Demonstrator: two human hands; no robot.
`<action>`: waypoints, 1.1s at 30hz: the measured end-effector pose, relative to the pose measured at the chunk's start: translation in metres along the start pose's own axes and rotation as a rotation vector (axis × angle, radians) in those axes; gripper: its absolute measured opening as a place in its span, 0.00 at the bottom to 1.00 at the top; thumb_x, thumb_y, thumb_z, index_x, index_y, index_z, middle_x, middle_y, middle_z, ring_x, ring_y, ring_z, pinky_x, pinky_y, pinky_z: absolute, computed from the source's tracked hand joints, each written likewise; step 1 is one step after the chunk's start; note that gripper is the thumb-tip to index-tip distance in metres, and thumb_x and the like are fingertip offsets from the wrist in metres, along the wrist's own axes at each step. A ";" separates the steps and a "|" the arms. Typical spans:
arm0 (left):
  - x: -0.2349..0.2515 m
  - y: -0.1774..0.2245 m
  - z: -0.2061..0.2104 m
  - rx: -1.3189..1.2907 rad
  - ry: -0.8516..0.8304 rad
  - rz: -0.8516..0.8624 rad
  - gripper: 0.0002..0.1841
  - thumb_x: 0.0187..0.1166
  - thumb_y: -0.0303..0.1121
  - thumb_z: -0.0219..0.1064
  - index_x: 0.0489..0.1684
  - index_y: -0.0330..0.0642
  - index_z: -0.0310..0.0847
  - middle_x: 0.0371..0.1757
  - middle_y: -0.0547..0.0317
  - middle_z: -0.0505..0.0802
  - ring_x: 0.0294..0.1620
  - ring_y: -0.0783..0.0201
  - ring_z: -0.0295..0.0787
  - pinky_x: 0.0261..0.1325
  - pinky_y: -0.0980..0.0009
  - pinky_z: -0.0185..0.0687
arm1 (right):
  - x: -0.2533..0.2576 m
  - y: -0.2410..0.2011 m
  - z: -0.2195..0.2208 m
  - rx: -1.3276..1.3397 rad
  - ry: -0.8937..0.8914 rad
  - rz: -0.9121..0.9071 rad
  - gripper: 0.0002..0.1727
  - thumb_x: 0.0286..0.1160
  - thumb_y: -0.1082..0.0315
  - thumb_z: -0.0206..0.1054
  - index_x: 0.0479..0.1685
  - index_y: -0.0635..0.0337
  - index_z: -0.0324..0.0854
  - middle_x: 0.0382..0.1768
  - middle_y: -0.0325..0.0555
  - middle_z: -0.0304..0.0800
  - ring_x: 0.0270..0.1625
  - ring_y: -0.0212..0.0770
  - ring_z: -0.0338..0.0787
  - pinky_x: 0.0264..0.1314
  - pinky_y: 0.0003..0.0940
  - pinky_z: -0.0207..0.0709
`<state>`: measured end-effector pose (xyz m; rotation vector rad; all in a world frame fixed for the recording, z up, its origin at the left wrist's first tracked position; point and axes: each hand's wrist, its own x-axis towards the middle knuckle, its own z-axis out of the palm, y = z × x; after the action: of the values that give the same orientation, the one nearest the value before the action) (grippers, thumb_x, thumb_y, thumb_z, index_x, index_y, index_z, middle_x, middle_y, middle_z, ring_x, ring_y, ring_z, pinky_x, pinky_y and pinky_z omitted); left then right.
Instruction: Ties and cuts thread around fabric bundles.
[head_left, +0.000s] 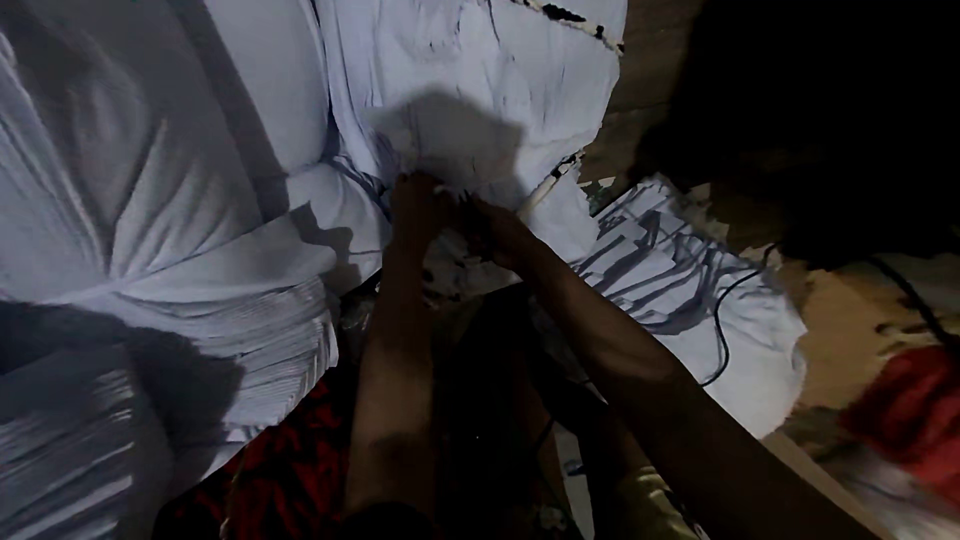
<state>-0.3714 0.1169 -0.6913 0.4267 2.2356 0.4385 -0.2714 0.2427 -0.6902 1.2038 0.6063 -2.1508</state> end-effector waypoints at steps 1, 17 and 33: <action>0.003 -0.001 -0.003 0.009 -0.035 -0.001 0.17 0.85 0.34 0.65 0.58 0.26 0.86 0.66 0.28 0.86 0.74 0.28 0.75 0.76 0.35 0.66 | 0.001 0.002 0.001 -0.005 0.014 -0.003 0.27 0.97 0.48 0.36 0.60 0.56 0.77 0.28 0.34 0.81 0.17 0.24 0.70 0.17 0.17 0.64; -0.007 0.017 0.021 0.178 0.041 -0.040 0.21 0.85 0.40 0.65 0.70 0.37 0.82 0.75 0.32 0.81 0.80 0.28 0.69 0.74 0.30 0.63 | 0.022 0.024 -0.032 0.151 -0.010 -0.119 0.29 0.96 0.47 0.34 0.64 0.57 0.77 0.33 0.36 0.90 0.15 0.23 0.71 0.16 0.16 0.63; -0.006 0.006 0.034 0.151 0.113 -0.003 0.19 0.85 0.37 0.64 0.67 0.35 0.84 0.73 0.29 0.81 0.75 0.26 0.71 0.72 0.33 0.67 | 0.015 0.001 -0.018 0.008 0.138 -0.007 0.24 0.93 0.48 0.50 0.55 0.60 0.82 0.30 0.37 0.87 0.17 0.24 0.74 0.17 0.18 0.65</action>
<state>-0.3408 0.1260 -0.7060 0.4876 2.3880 0.2995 -0.2663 0.2494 -0.7118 1.3647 0.6618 -2.0905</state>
